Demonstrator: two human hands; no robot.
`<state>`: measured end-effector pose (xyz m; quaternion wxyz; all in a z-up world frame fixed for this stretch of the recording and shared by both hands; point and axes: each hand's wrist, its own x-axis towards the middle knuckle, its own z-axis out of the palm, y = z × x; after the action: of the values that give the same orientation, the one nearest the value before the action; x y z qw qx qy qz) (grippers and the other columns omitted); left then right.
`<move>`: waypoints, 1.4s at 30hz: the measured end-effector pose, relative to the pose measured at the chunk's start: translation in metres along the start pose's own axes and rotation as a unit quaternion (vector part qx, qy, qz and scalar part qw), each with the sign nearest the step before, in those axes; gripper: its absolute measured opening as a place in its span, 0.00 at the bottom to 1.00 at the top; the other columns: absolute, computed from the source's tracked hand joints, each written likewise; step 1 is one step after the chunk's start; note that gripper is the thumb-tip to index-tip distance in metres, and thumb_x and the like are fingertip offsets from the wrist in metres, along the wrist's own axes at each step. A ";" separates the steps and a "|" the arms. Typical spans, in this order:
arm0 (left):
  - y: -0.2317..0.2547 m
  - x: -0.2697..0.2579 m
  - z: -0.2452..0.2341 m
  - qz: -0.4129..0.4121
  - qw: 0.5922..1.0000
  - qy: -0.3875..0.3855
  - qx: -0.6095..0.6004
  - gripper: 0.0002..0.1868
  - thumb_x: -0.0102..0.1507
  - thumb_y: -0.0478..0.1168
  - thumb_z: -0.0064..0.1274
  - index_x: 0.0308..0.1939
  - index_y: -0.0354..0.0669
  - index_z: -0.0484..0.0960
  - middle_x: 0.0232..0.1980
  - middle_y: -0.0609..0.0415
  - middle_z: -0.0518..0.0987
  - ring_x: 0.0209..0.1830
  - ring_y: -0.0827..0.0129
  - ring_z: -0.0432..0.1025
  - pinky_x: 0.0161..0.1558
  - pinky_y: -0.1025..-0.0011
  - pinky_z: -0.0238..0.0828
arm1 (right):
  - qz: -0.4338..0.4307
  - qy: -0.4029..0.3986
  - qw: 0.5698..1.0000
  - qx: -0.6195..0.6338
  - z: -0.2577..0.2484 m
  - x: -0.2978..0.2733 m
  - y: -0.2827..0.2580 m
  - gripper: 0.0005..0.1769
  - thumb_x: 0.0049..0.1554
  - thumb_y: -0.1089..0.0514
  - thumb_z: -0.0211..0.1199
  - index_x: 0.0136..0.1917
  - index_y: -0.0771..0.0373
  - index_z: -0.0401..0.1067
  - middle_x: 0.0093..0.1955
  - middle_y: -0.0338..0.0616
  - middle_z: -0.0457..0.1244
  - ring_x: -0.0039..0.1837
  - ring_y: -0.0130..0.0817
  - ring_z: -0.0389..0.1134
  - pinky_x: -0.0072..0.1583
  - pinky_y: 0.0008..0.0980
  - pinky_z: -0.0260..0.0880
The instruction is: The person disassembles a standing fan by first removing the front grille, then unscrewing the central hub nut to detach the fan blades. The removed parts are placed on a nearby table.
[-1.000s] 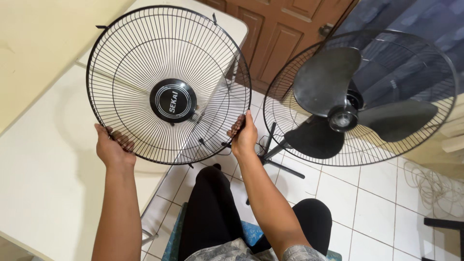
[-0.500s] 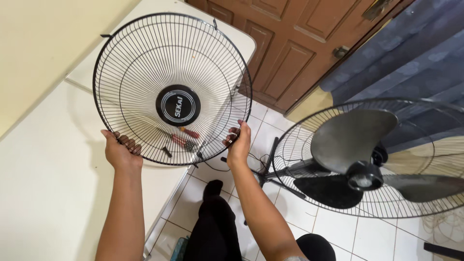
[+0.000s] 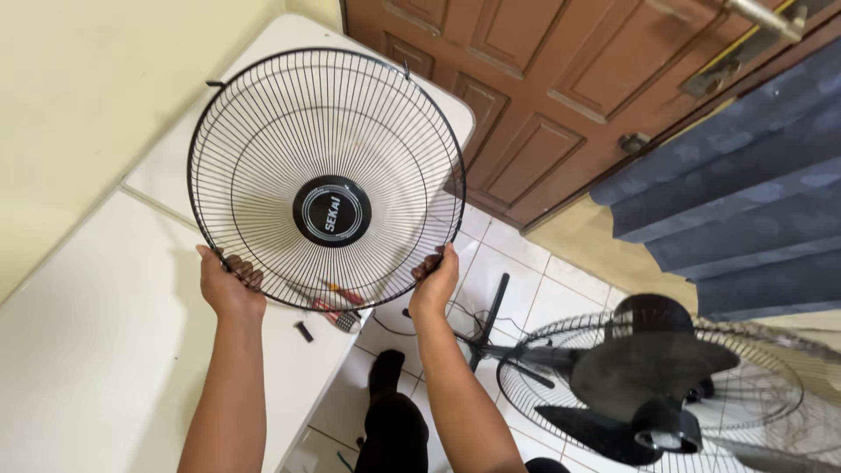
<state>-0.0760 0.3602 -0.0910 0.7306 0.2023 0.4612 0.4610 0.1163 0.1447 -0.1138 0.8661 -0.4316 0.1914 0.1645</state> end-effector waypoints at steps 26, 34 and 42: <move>0.001 0.128 0.044 0.056 0.917 -0.153 0.365 0.49 0.62 0.47 0.65 0.80 0.42 0.53 0.69 0.48 0.71 0.57 0.66 0.73 0.50 0.70 0.73 | 0.055 0.184 0.973 -0.127 0.107 0.093 0.028 0.21 0.63 0.42 0.52 0.35 0.57 0.63 0.29 0.35 0.54 0.30 0.28 0.55 0.33 0.31 0.53; 0.020 0.155 0.071 -0.060 0.876 -0.080 0.472 0.48 0.59 0.50 0.64 0.79 0.48 0.57 0.66 0.50 0.72 0.53 0.63 0.73 0.42 0.64 0.73 | 0.063 0.189 0.952 -0.231 0.147 0.129 0.046 0.24 0.63 0.41 0.50 0.41 0.63 0.69 0.33 0.42 0.62 0.32 0.33 0.61 0.35 0.35 0.61; 0.008 0.187 0.073 -0.070 0.897 -0.088 0.427 0.39 0.58 0.49 0.66 0.71 0.47 0.69 0.55 0.54 0.75 0.45 0.68 0.71 0.38 0.66 0.70 | 0.053 0.194 0.899 -0.389 0.155 0.172 0.078 0.33 0.64 0.36 0.48 0.54 0.69 0.74 0.52 0.52 0.69 0.51 0.47 0.71 0.53 0.44 0.71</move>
<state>0.0106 0.5342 -0.1403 0.6422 0.5016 0.5604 0.1481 0.2606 0.3358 -0.1621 0.5649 -0.7468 0.2987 0.1842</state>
